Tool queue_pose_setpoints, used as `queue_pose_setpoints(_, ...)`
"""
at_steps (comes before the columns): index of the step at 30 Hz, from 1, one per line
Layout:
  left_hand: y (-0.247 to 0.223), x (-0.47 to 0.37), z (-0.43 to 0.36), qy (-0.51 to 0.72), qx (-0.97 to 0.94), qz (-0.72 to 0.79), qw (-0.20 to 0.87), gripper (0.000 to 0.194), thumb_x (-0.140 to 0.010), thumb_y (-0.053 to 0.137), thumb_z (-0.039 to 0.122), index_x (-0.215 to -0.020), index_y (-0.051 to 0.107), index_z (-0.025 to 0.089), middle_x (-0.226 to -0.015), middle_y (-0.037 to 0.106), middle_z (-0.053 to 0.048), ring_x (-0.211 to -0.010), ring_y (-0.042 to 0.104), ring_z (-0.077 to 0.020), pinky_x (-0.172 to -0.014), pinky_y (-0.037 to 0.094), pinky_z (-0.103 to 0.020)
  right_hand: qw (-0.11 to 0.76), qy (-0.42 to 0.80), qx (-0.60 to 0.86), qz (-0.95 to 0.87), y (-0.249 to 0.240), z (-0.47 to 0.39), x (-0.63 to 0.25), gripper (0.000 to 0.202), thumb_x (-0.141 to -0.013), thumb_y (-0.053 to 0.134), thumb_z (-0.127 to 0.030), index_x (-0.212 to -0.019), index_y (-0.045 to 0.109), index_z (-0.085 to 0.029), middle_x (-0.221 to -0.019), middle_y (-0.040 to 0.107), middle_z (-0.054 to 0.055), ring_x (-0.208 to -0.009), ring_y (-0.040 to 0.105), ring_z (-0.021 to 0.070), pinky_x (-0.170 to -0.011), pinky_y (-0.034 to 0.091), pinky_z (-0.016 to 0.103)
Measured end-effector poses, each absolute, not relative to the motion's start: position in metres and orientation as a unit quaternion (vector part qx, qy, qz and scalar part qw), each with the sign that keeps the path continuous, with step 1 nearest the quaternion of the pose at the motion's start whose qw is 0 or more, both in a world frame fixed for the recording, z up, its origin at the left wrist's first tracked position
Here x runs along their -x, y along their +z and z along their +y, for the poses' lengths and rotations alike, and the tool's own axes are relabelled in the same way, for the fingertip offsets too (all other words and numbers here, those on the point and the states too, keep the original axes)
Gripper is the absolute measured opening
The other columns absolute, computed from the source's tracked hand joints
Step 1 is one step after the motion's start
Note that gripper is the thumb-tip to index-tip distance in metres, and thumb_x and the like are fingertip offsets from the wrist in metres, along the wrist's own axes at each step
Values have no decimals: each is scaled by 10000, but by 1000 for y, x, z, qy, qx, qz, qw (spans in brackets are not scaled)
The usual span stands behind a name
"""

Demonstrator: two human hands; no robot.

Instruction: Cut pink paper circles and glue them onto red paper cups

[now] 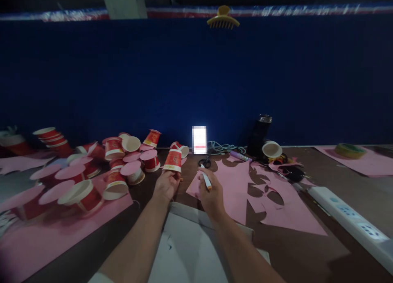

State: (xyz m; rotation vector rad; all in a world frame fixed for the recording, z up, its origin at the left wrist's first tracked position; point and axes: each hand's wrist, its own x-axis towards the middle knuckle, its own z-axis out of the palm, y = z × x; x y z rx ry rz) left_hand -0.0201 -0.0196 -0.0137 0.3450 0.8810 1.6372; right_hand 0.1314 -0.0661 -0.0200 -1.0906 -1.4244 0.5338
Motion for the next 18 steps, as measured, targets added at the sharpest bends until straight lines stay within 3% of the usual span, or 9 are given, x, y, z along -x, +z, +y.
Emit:
queue_pose_setpoints(11, -10, 16, -25, 705, -109, 352, 607, 313, -521, 418, -55, -713, 487, 183, -696, 575, 40, -612, 567, -69, -640, 447, -197, 590, 322, 475, -568, -13, -70, -128, 337, -886, 485, -389, -1157, 578, -211, -851, 637, 25, -542, 526, 99, -529, 481, 241)
queue_pose_setpoints(18, -8, 3, -35, 676, -140, 328, 645, 335, -513, 483, -53, -724, 566, 195, -733, 641, 34, -692, 606, -101, -732, 485, -242, 604, 343, 481, -536, -12, -68, -126, 337, -842, 549, -436, -1090, 596, -212, -954, 663, 47, -568, 586, 95, -564, 518, 248)
